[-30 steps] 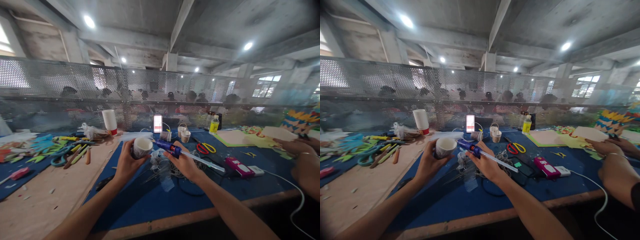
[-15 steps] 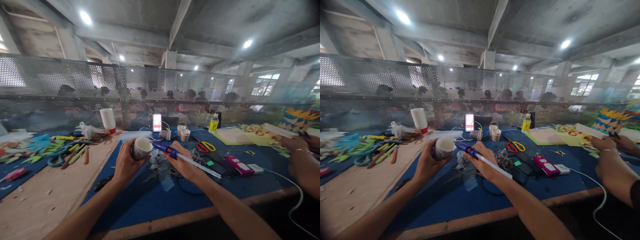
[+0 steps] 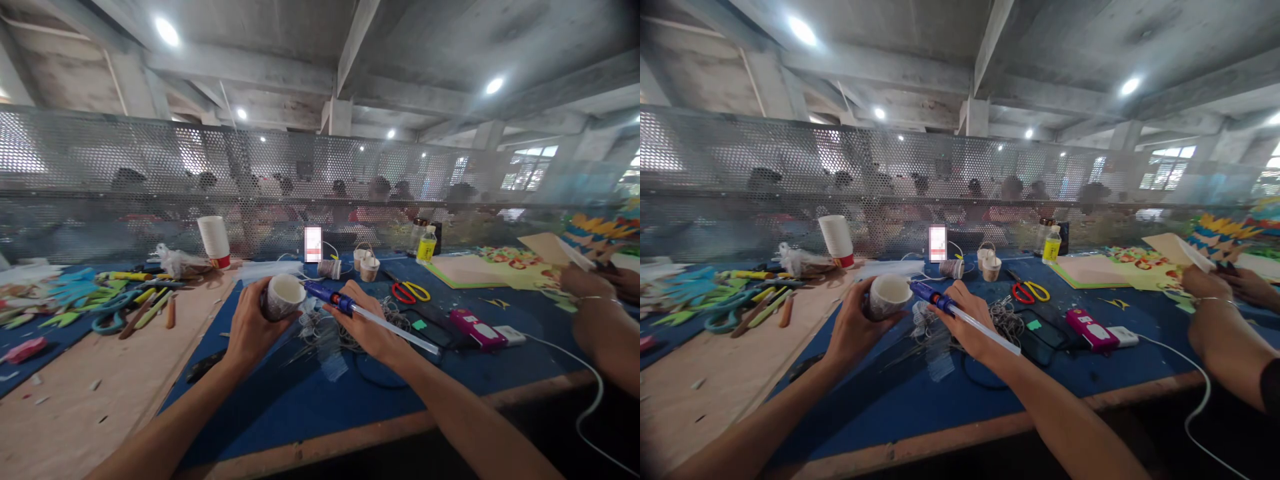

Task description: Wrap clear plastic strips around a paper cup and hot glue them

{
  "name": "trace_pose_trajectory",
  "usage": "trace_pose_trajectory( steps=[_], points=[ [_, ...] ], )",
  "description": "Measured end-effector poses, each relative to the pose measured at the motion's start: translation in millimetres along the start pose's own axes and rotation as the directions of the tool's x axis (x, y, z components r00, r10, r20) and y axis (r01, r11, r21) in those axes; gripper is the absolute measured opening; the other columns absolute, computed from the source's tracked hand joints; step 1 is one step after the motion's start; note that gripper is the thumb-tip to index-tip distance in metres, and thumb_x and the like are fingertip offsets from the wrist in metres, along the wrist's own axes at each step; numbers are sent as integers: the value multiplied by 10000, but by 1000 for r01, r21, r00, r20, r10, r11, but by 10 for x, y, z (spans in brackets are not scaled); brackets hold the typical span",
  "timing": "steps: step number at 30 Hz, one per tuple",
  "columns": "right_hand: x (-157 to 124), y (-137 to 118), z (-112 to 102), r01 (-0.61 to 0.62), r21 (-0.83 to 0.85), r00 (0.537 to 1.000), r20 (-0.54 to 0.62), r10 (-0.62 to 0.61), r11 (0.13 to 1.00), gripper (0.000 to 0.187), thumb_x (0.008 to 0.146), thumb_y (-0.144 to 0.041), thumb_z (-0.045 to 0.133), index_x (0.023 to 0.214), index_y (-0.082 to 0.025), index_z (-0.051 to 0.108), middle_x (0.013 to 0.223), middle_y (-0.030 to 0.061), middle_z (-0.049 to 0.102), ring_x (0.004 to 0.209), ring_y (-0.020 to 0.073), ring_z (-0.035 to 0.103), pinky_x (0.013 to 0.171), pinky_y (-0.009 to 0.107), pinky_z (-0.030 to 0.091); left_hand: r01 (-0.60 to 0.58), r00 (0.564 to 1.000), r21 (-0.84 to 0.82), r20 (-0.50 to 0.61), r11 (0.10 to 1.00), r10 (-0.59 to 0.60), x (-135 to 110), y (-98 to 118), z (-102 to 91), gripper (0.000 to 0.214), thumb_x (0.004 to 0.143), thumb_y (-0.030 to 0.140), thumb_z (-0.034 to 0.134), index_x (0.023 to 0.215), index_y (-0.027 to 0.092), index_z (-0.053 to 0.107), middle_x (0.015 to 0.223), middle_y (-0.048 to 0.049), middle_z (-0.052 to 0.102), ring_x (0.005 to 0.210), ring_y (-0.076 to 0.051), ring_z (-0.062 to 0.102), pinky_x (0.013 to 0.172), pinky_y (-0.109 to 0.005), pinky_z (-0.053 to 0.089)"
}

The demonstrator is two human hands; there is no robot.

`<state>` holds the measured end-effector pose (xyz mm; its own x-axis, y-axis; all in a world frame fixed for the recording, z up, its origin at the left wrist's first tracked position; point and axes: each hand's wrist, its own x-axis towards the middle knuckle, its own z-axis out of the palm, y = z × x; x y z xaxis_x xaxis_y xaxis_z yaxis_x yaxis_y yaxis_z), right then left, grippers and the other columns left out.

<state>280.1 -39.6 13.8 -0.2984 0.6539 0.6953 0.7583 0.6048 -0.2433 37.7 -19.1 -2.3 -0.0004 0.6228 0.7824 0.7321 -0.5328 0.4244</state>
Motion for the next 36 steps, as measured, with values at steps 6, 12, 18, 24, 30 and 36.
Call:
trace_pose_trajectory(
  steps=[6,12,18,24,30,36],
  points=[
    [-2,14,15,12,-31,1000,-4,-12,999,303,1005,-495,498,896,-213,523,925,25,544,711,146,550,558,256,334,-3,1000,-3,8,1000,3,3,-12,12,729,680,459,840,1289,238,506,1180,-87,615,1071,-303,610,896,-433,517],
    [-7,6,13,11,-27,1000,-10,-11,1000,294,1005,-481,509,881,-214,518,923,24,546,720,146,556,564,255,340,-2,1000,5,4,1000,2,0,-3,-1,735,683,462,838,1298,241,501,1185,-89,613,1095,-307,600,907,-435,513],
    [-8,11,20,15,-29,1000,-4,-16,999,289,1013,-471,495,880,-214,505,918,26,537,748,154,566,583,252,352,-1,1000,-7,0,1000,1,4,-4,1,727,684,440,842,1294,243,501,1189,-88,612,1098,-305,604,914,-434,511],
    [-8,4,10,9,-48,1000,4,-8,999,292,1013,-477,490,880,-218,504,920,27,542,732,156,559,566,258,335,23,1000,-16,8,1000,-23,1,-7,9,739,673,446,846,1293,247,497,1177,-82,611,1084,-309,612,909,-441,516],
    [-8,7,7,26,-38,1000,-3,-26,999,274,1014,-458,496,883,-218,509,928,31,550,743,156,564,571,251,343,15,1000,-17,2,1000,-15,4,-5,8,726,682,438,842,1293,244,500,1188,-91,610,1100,-315,604,919,-450,508],
    [-11,12,12,18,-56,1000,4,-18,998,269,1010,-454,505,887,-215,509,931,27,542,741,156,563,579,254,358,23,1000,-11,6,1000,-23,-1,-16,14,720,679,441,845,1285,243,510,1180,-83,612,1077,-300,609,909,-429,511]
  ],
)
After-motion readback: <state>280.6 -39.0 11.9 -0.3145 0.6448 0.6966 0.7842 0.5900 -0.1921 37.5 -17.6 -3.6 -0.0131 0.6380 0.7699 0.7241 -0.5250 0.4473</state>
